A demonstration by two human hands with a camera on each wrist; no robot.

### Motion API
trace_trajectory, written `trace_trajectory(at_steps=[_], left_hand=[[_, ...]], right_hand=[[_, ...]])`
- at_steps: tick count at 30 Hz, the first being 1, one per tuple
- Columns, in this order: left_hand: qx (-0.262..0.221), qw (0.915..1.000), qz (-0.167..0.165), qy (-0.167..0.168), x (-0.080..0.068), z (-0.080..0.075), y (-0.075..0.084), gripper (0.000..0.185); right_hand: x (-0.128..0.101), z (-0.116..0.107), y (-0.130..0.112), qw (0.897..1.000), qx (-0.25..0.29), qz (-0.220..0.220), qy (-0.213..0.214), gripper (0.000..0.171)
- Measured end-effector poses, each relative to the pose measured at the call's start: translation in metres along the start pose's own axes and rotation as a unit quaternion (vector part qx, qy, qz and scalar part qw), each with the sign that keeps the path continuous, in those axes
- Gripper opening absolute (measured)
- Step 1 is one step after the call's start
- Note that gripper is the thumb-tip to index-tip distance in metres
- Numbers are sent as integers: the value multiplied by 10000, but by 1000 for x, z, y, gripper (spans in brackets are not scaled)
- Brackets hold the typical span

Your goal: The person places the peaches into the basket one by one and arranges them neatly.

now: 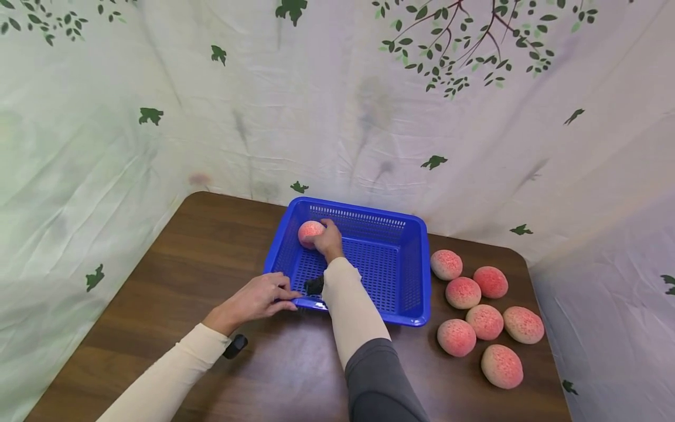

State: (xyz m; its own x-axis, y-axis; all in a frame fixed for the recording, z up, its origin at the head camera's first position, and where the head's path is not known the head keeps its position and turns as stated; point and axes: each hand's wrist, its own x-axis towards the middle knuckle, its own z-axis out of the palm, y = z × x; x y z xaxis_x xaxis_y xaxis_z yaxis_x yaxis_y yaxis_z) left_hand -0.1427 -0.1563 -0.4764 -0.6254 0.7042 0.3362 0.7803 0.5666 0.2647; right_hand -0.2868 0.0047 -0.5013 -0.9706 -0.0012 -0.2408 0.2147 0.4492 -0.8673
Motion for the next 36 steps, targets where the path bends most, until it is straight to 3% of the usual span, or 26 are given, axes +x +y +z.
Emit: trace_trajectory(at_steps=[7,18,24,32,36], left_hand=[[-75,9999,83,17,0,1,1,19],[-46,9998,203,-42,0,3,6,23],[-49,9996,272,2,0,3,6,22],[-147,9992,367,100,2,2,1,22],[-139,9991,379,84,5,2,0,21]], right_hand=[[-4,-19,-1,9990,24,32,-450,71],[-28,-91,-18,9966,294,-81,-768,66],[-44,-126,-14,9962,451,-199,-719,64],[-62,-170,2,9869,1389,-759,-315,57],[-72,-192,14,9840,1520,-905,-228,56]])
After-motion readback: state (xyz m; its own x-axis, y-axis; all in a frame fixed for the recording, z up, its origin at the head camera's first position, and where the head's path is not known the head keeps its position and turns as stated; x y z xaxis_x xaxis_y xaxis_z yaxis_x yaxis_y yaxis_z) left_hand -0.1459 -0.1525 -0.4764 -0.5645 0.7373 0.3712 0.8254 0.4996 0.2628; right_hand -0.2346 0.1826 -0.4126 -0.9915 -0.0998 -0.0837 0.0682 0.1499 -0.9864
